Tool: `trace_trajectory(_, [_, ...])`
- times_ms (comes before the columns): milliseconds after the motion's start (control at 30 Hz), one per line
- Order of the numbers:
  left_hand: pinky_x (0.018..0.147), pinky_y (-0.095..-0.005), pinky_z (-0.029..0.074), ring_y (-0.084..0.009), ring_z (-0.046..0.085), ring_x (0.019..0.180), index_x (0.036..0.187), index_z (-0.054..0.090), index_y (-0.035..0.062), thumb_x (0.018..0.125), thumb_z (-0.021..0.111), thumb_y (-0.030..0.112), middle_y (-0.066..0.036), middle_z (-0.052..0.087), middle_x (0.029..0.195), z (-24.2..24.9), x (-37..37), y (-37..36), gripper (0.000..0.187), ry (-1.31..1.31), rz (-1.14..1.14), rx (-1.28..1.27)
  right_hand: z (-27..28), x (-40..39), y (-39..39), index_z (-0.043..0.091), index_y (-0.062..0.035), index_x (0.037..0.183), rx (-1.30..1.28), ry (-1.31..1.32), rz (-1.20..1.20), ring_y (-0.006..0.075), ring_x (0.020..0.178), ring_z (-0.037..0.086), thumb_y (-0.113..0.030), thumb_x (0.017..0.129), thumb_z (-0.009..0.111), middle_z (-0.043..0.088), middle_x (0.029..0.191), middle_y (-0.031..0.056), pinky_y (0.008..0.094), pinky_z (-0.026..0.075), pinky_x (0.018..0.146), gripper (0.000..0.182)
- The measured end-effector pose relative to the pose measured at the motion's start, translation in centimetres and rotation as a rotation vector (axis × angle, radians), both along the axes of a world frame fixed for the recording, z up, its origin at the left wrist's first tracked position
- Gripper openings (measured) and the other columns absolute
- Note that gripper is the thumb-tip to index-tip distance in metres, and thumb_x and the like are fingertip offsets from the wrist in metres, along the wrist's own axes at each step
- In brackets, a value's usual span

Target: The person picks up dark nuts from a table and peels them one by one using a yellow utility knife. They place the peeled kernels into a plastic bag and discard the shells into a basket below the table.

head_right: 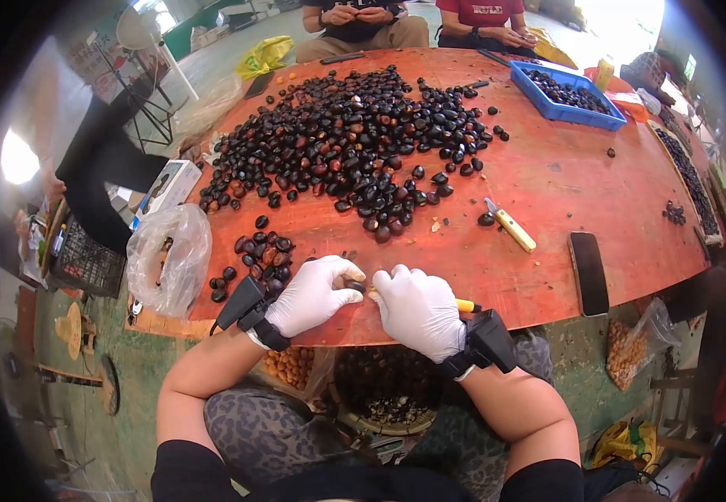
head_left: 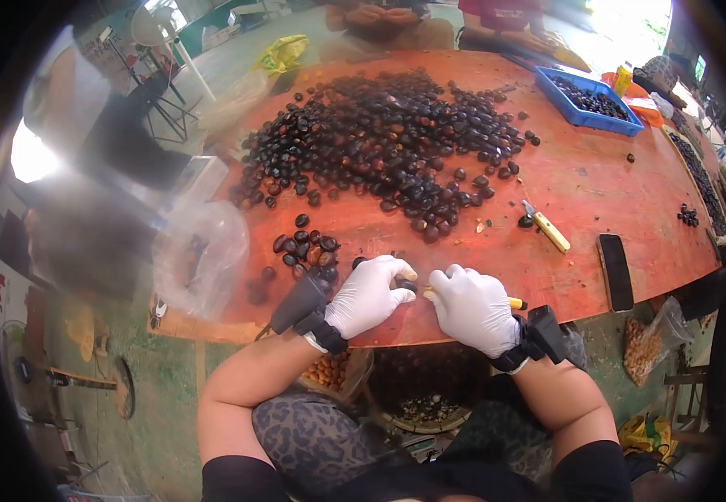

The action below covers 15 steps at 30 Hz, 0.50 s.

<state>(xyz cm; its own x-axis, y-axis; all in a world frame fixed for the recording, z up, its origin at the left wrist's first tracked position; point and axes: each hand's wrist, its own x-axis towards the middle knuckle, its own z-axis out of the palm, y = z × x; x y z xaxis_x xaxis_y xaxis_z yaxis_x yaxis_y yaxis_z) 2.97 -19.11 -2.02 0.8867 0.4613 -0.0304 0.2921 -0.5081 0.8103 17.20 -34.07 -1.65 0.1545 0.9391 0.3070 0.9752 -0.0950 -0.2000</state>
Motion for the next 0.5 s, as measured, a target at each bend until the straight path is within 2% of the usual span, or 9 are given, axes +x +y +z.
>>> trace_trajectory(67, [0.084, -0.038, 0.054, -0.0305, 0.07, 0.092, 0.105, 0.07, -0.0025, 0.081, 0.077, 0.006, -0.019, 0.069, 0.101, 0.1, -0.1, 0.1, 0.026, 0.014, 0.0, 0.008, -0.1, -0.3, 0.4, 0.058, -0.0111, 0.091, 0.002, -0.011, 0.025, 0.027, 0.07, 0.066, -0.026, 0.091, 0.064, 0.059, 0.078, 0.0086, 0.0411, 0.053, 0.055, 0.016])
trace_trajectory(167, [0.085, -0.0388, 0.054, -0.0323, 0.07, 0.093, 0.104, 0.07, -0.0022, 0.081, 0.077, 0.008, -0.02, 0.069, 0.101, 0.7, -0.1, 0.0, 0.026, 0.005, -0.013, 0.063, -0.2, -0.7, 0.9, 0.059, -0.0113, 0.089, 0.059, -0.024, 0.054, 0.027, 0.07, 0.066, -0.023, 0.088, 0.064, 0.06, 0.078, 0.0088, 0.0409, 0.053, 0.055, 0.013])
trace_trajectory(267, [0.084, -0.0393, 0.054, -0.0328, 0.07, 0.092, 0.103, 0.071, -0.0025, 0.081, 0.078, 0.009, -0.02, 0.069, 0.101, 0.0, -0.2, 0.3, 0.026, -0.022, -0.027, 0.09, -0.3, -0.6, 1.0, 0.06, -0.0114, 0.088, -0.005, -0.055, 0.034, 0.0271, 0.07, 0.066, -0.022, 0.087, 0.064, 0.06, 0.078, 0.0091, 0.0405, 0.053, 0.055, 0.011])
trace_trajectory(367, [0.077, -0.0334, 0.053, -0.0218, 0.067, 0.083, 0.103, 0.069, -0.004, 0.083, 0.077, 0.003, -0.013, 0.066, 0.095, -0.7, -0.4, 0.4, 0.023, -0.05, -0.024, 0.073, -0.2, -0.3, 0.5, 0.06, -0.0114, 0.087, -0.045, -0.061, 0.005, 0.0271, 0.071, 0.066, -0.022, 0.088, 0.064, 0.061, 0.079, 0.0094, 0.0403, 0.053, 0.056, 0.011])
trace_trajectory(467, [0.076, -0.0347, 0.053, -0.023, 0.067, 0.082, 0.101, 0.068, -0.0031, 0.083, 0.079, 0.008, -0.013, 0.066, 0.092, -0.1, -0.5, 0.1, 0.024, -0.039, -0.013, 0.123, -0.4, 0.3, 0.1, 0.06, -0.0112, 0.087, -0.059, -0.106, -0.01, 0.0268, 0.072, 0.066, -0.022, 0.088, 0.064, 0.061, 0.079, 0.0094, 0.0399, 0.054, 0.057, 0.012])
trace_trajectory(500, [0.077, -0.0367, 0.053, -0.0272, 0.067, 0.084, 0.1, 0.069, -0.0029, 0.082, 0.079, 0.01, -0.015, 0.066, 0.093, 0.1, -0.4, 0.0, 0.024, -0.028, -0.008, 0.139, -0.4, 0.2, 0.1, 0.059, -0.011, 0.087, -0.046, -0.088, -0.016, 0.0267, 0.072, 0.066, -0.022, 0.088, 0.064, 0.061, 0.079, 0.0095, 0.0398, 0.054, 0.057, 0.012])
